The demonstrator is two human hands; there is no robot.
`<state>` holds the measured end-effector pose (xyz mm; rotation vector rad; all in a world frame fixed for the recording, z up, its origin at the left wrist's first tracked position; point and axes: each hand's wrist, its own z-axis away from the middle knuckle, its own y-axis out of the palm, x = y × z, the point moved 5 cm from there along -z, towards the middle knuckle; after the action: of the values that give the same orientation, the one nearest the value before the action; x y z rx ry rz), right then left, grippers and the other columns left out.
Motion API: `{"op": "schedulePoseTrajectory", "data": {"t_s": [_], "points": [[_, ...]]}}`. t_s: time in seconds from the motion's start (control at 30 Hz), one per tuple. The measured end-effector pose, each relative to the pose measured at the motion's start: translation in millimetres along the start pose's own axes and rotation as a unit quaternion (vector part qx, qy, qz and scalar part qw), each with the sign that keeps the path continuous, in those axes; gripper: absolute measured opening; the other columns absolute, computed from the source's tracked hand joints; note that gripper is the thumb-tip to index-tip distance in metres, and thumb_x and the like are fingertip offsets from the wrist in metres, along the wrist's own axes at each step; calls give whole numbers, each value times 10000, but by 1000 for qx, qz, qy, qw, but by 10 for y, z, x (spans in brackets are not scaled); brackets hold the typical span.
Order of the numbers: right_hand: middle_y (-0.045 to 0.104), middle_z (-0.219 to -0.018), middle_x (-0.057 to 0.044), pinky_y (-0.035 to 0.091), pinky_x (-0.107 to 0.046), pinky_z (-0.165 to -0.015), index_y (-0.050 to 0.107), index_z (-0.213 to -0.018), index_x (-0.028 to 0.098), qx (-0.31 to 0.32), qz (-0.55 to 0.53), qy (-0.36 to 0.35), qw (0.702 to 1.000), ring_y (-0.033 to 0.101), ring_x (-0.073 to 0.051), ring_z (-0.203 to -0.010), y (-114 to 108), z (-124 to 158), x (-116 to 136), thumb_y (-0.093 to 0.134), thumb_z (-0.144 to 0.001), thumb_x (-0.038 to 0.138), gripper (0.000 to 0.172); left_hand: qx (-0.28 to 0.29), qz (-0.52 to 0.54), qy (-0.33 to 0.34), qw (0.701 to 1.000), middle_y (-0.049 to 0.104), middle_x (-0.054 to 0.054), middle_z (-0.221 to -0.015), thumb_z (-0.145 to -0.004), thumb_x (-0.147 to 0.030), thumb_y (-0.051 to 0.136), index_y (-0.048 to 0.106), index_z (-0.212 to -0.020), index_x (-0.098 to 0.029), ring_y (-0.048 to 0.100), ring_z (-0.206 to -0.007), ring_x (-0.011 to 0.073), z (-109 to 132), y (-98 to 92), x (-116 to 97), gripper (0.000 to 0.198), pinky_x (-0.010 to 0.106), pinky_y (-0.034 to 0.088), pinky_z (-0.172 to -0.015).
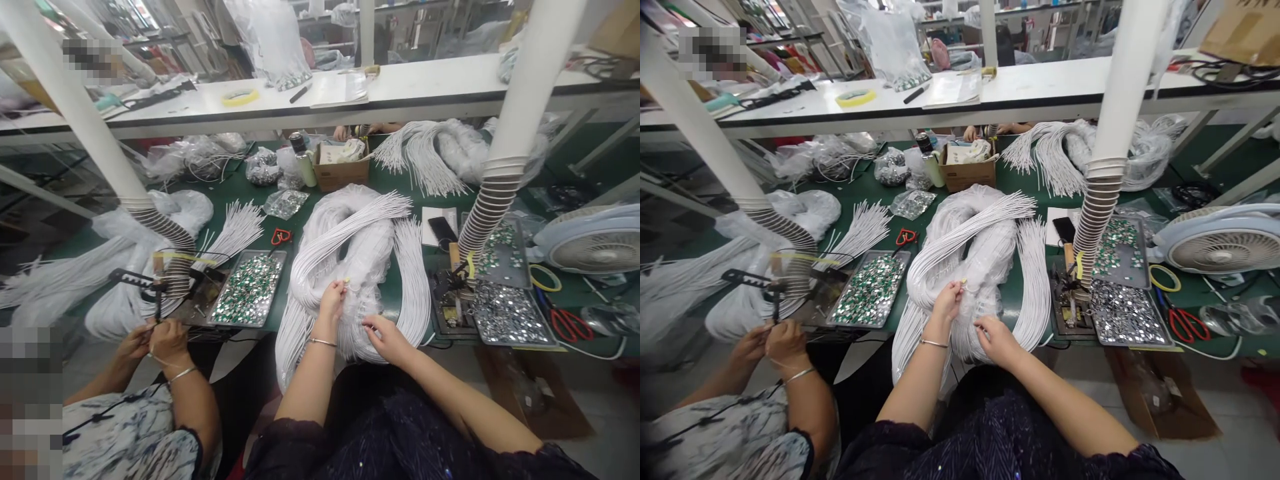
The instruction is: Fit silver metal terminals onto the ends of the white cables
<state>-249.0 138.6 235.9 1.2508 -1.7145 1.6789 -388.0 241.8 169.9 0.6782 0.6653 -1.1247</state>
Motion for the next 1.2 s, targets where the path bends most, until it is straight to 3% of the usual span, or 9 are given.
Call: {"op": "schedulePoseTrajectory", "data": {"t_s": [0.2, 0.37, 0.5, 0.63, 0.87, 1.07, 1.2], "points": [[629, -799, -53, 507, -266, -689, 606, -931, 184, -27, 33, -1, 999, 600, -144, -725, -202, 81, 118, 438, -857, 186, 183, 28, 42, -2, 999, 605, 45, -933, -881, -303, 531, 567, -1037, -126, 589, -732, 122, 12, 37, -27, 238, 278, 521, -619], [605, -861, -64, 483, -293, -744, 607, -949, 183, -50, 81, 24, 995, 577, -154, -765, -220, -396, -102, 429, -861, 168, 199, 24, 47, 19, 998, 605, 38, -909, -879, -290, 536, 571, -1017, -123, 584, -710, 114, 26, 45, -13, 220, 265, 517, -602], [600, -952, -72, 478, -310, -765, 605, -972, 167, -15, 119, 35, 992, 578, -154, -808, -111, -840, -191, 457, -862, 154, 184, 25, 47, 41, 998, 606, 35, -901, -875, -282, 543, 575, -1005, -121, 584, -707, 113, 40, 45, -1, 209, 264, 517, -602], [595, -1022, -50, 488, -331, -776, 581, -1005, 159, 31, 146, 45, 988, 576, -144, -861, 8, -1073, -211, 500, -886, 220, 157, 25, 45, 55, 997, 611, 44, -930, -875, -293, 543, 575, -1021, -123, 594, -741, 125, 46, 67, 3, 226, 285, 525, -633], [598, -1026, -48, 505, -342, -773, 585, -982, 153, 64, 157, 76, 982, 583, -144, -871, 173, -1176, -320, 517, -890, 318, 201, 21, 40, 69, 997, 617, 54, -961, -875, -311, 541, 575, -1038, -126, 604, -780, 140, 57, 103, 1, 249, 312, 531, -672], [594, -1069, -60, 512, -374, -803, 563, -1070, 151, 10, 129, 129, 983, 591, -165, -923, 145, -1301, -481, 522, -887, 337, 264, 15, 22, 89, 996, 608, 29, -875, -874, -289, 545, 579, -983, -119, 581, -690, 109, 64, 81, 36, 205, 264, 514, -600], [596, -1069, -60, 506, -382, -819, 568, -1059, 149, -7, 100, 133, 986, 589, -168, -936, 106, -1317, -450, 521, -888, 336, 258, 12, 14, 95, 995, 612, 35, -893, -873, -293, 547, 581, -990, -120, 589, -714, 118, 61, 59, 38, 212, 279, 520, -623]]}}
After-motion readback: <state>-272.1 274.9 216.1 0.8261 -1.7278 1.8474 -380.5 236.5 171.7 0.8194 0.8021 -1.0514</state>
